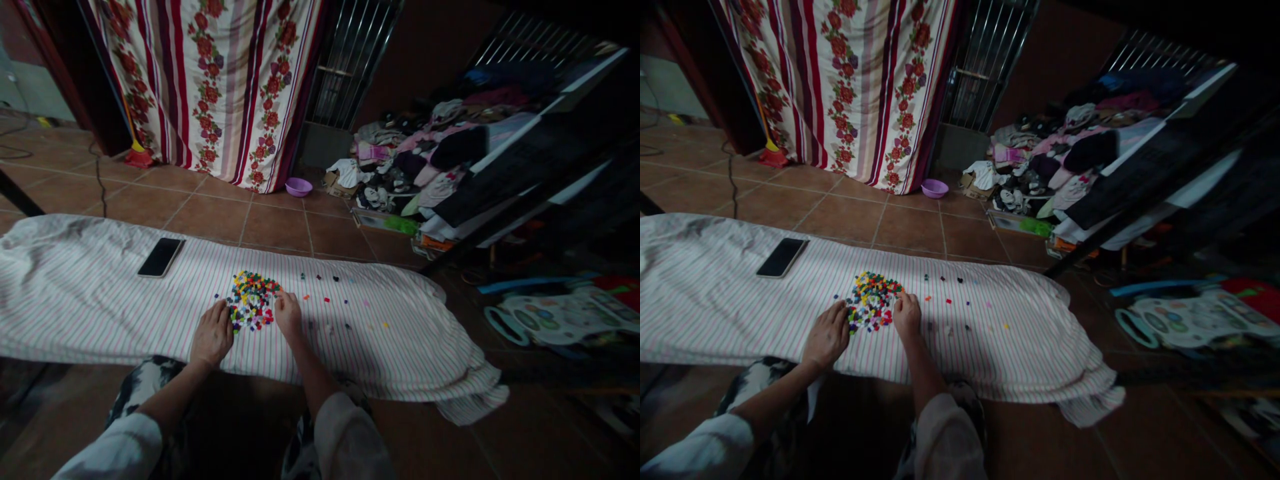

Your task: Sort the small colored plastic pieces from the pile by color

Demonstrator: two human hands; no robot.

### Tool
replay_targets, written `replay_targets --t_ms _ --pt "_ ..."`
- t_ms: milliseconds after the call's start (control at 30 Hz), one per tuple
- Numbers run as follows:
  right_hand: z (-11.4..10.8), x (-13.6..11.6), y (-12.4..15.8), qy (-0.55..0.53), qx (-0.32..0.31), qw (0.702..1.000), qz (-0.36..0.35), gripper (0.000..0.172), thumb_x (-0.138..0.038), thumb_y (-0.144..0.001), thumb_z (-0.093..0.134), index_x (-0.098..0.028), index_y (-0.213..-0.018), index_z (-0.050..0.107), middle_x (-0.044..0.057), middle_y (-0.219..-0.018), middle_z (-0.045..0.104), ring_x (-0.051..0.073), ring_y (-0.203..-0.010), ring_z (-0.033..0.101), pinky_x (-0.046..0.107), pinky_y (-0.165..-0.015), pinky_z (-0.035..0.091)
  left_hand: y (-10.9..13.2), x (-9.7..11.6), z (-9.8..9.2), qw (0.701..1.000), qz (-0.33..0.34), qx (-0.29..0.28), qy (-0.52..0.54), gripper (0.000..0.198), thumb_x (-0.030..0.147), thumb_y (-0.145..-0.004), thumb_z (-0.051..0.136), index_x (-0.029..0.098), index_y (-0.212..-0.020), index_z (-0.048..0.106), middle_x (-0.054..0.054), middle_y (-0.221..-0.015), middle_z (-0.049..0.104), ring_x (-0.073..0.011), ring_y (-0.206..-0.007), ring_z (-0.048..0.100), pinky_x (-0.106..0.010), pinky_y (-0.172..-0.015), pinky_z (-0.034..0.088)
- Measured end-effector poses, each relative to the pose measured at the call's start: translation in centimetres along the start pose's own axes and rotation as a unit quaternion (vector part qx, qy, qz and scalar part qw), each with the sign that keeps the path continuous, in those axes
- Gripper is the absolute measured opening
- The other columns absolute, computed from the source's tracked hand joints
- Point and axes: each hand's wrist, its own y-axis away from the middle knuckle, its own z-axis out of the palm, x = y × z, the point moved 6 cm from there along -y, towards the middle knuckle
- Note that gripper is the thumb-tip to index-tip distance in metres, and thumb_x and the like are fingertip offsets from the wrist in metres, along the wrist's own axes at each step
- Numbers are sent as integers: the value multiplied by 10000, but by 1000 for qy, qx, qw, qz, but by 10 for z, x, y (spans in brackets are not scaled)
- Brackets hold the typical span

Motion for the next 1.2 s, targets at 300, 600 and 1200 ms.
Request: replay_targets --t_ms 300,600,1200 --pt "-2 -5 5 6 -28 1000 6 174 -162 -826 527 -189 -925 667 48 -891 619 160 -785 596 274 -778 487 -1 0 -2 1000 5 -1 -3 325 220 -919 400 106 -1179 558 -189 -1268 578 -291 -1205 532 -441 -988 473" --pt "-1 -8 7 2 -29 1000 -8 228 -164 -863 494 -192 -972 692 71 -953 642 184 -922 617 290 -857 485 -1 0 -1 1000 0 -8 3 332 227 -916 400 106 -1177 564 -195 -1271 580 -298 -1199 537 -455 -980 477" --pt "-5 -6 8 17 -18 1000 -10 293 -249 -971 396 -192 -919 679 71 -883 651 181 -887 597 275 -819 455 1 -1 0 1000 5 3 13 341 237 -916 373 119 -1185 545 -196 -1261 577 -299 -1188 545 -459 -970 469"
